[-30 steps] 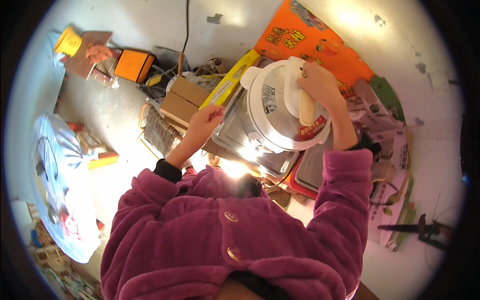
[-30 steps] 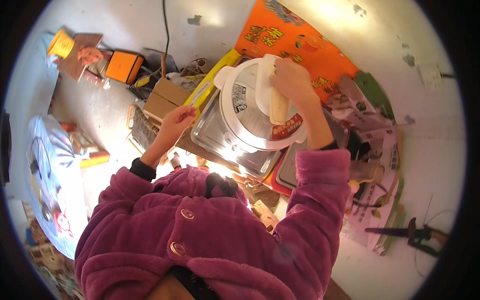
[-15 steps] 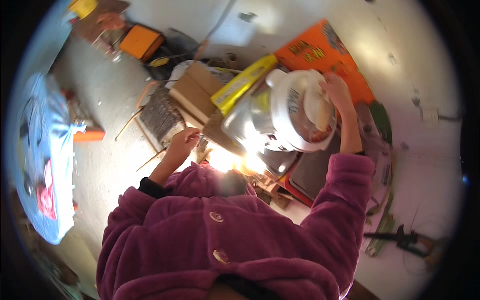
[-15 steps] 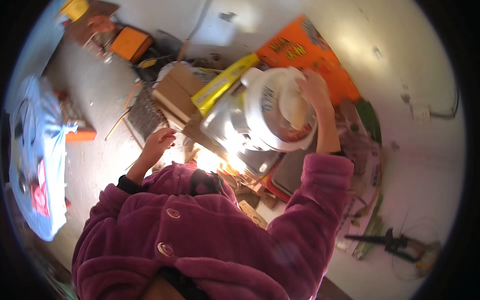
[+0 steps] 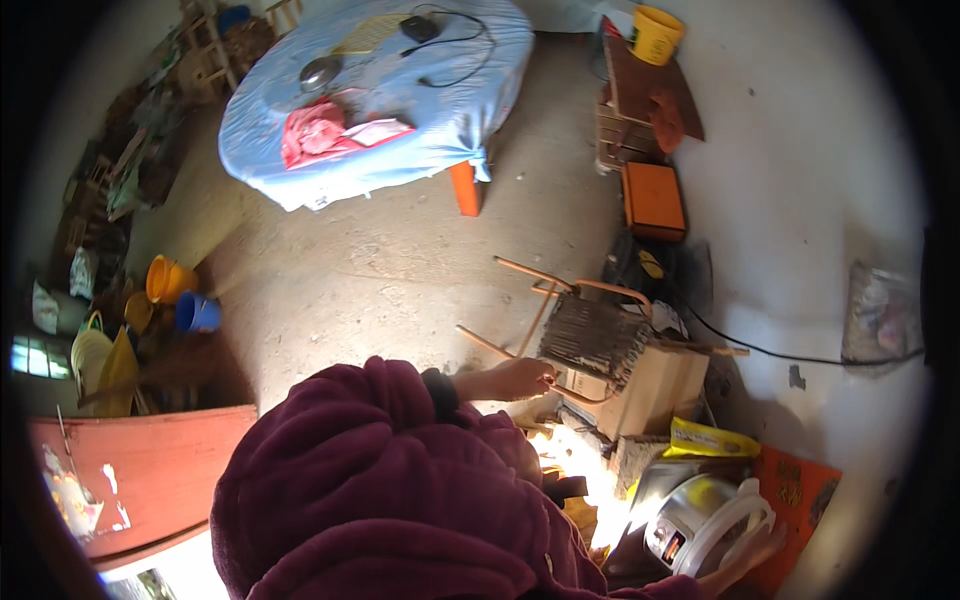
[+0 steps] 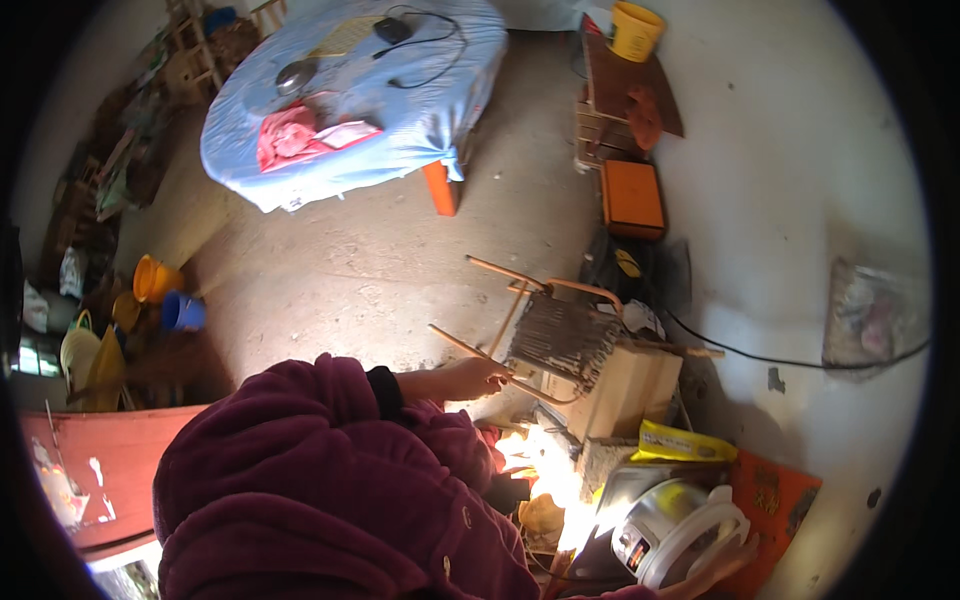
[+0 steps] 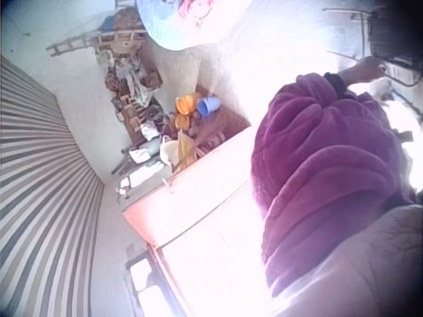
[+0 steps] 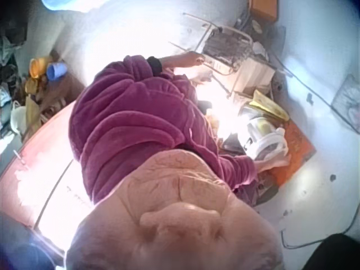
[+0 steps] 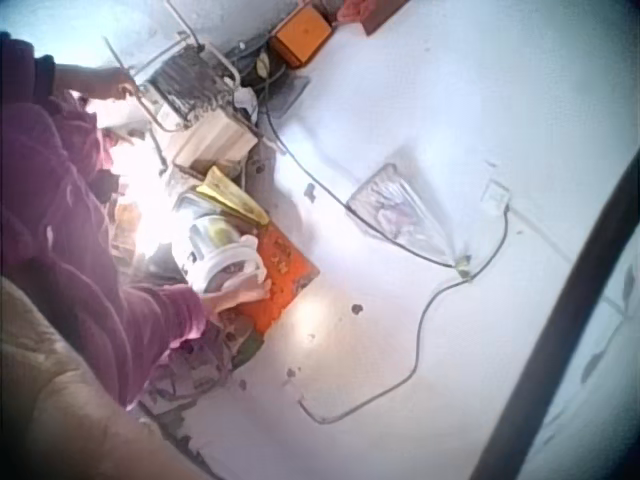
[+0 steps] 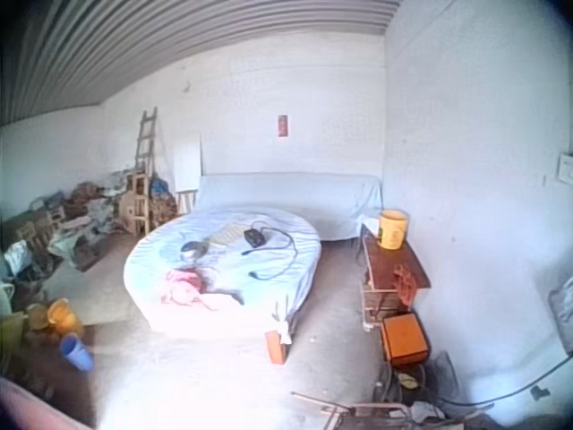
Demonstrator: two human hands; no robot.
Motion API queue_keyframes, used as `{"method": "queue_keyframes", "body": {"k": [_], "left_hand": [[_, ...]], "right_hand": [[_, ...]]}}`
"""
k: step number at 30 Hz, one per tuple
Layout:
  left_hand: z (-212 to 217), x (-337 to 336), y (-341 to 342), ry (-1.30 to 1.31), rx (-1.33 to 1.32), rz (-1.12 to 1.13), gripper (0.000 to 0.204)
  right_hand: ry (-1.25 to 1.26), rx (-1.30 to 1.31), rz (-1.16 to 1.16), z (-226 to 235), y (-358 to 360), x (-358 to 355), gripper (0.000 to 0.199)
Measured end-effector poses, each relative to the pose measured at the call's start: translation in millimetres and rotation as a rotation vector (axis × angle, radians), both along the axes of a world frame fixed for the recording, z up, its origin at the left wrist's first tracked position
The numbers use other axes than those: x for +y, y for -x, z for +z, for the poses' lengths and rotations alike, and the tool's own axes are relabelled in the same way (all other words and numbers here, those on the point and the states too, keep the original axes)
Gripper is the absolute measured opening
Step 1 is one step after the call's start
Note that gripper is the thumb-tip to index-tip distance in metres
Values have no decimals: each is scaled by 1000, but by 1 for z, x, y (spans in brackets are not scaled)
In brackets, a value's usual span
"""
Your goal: The person rinses a pressure cooker lid under a tap, then places a rubber gasket onto the lid and secures it. They carry the lid indoors, place it on the cooker base, and cover the cooker with a cloth. Finally, they pour water from a thermos into a glass.
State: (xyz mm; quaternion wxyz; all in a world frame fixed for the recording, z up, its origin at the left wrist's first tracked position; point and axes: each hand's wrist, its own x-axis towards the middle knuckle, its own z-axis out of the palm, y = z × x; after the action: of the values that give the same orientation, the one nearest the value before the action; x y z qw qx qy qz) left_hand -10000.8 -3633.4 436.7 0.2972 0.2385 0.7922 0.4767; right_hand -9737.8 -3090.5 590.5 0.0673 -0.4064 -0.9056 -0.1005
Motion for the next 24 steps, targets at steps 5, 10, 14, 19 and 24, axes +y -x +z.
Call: {"method": "queue_keyframes", "body": {"k": [5,10,14,19,24], "left_hand": [[-23,-100,27,203,-86,55,32],[-48,-188,46,93,-202,659,33],[-45,-270,81,72,-156,1105,51],[-40,-405,164,737,430,1059,58],[-57,-540,293,846,811,988,61]], "right_hand": [[239,26,354,-14,91,-53,43],[369,-113,703,-27,190,-123,37],[511,-312,759,-37,243,-178,35],[709,-351,838,-39,267,-239,37],[587,-416,592,-35,262,-303,39]]}}
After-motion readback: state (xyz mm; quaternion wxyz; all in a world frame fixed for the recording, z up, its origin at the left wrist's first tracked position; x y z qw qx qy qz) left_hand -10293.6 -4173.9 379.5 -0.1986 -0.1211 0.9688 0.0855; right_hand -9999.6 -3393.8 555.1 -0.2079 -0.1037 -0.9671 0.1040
